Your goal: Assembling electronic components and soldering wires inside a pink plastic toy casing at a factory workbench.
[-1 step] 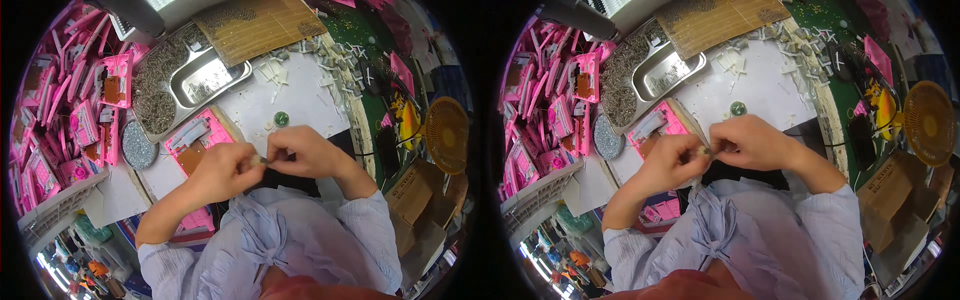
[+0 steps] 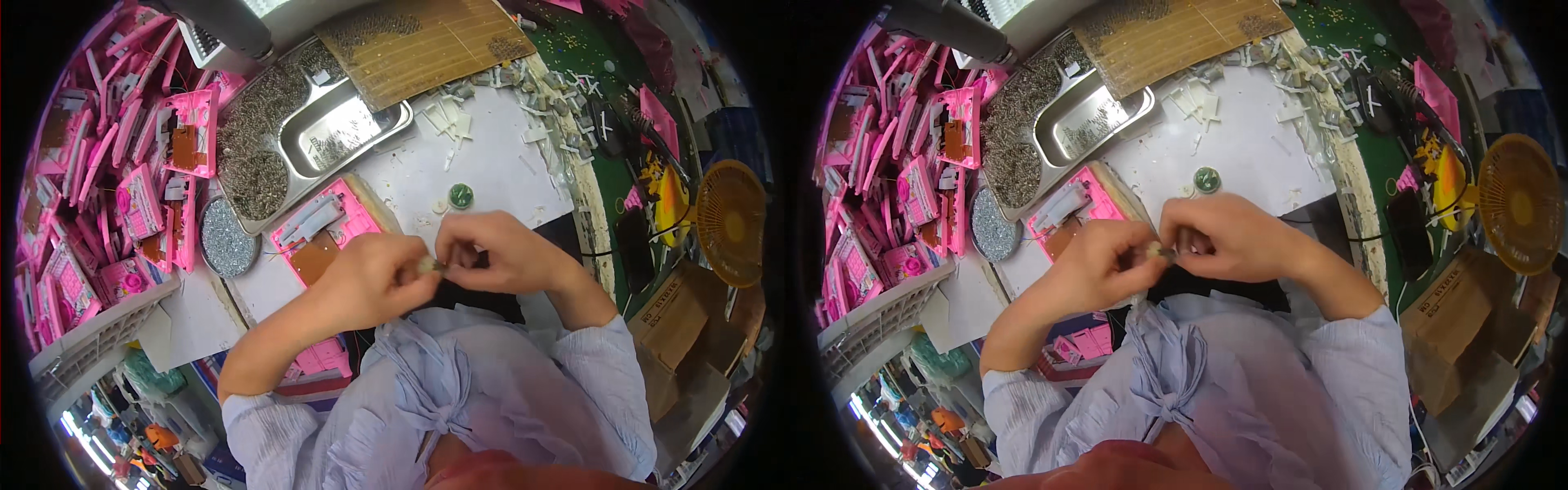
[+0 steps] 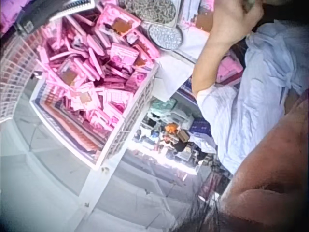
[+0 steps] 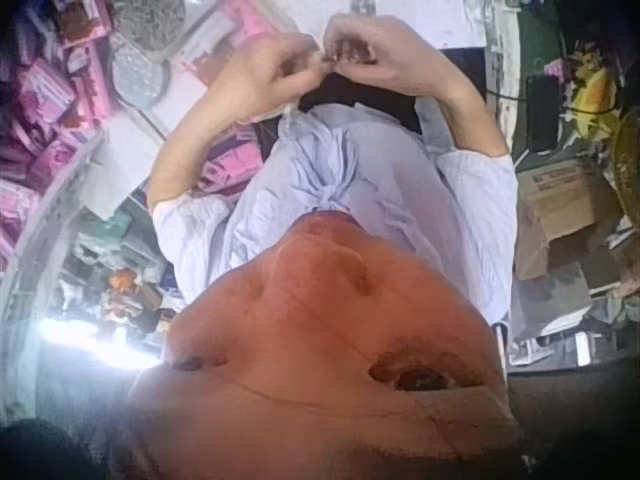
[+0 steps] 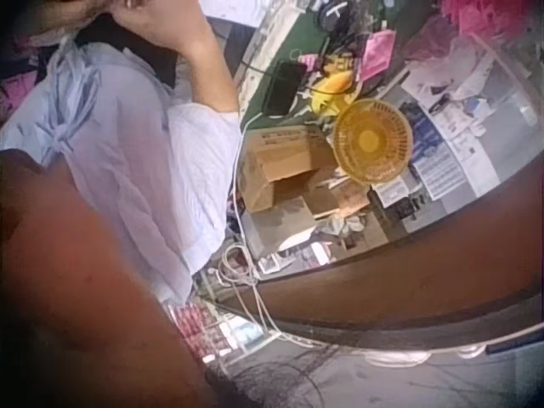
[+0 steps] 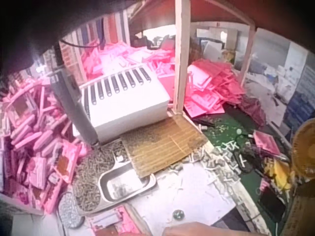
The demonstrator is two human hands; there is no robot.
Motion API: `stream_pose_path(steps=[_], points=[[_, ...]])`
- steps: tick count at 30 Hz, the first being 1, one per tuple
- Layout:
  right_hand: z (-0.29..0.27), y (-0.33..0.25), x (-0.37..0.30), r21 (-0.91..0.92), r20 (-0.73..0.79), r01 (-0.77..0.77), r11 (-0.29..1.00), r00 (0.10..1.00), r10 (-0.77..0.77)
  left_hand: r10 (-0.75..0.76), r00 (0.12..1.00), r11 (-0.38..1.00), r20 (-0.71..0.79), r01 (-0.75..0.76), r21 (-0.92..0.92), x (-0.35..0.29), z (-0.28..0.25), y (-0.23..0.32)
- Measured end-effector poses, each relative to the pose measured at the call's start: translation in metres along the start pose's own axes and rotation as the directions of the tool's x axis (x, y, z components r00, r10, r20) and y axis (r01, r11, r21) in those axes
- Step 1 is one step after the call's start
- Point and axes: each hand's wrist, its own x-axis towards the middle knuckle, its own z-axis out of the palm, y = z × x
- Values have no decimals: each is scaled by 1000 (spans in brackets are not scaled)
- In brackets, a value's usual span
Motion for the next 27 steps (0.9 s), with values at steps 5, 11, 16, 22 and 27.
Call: stream_pose_path(steps=[5, 11, 16, 22, 27], points=[[-10, 25, -28, 392, -138, 131, 910, 987, -83, 214, 977, 954, -5, -208, 215, 66, -68, -7], [-17, 35, -27, 335, -200, 124, 934, 978, -59, 405, 817, 608, -410, 94, 788, 139, -138, -56], [-19, 43, -18, 342, -218, 186, 921, 969, -114, 485, 784, 473, -388, 138, 870, 177, -143, -57], [-16, 42, -9, 319, -220, 227, 920, 962, -161, 402, 860, 330, -314, 184, 926, 207, -149, -61], [-14, 41, -13, 302, -226, 212, 929, 963, -146, 277, 869, 274, -409, 336, 901, 223, -143, -62]])
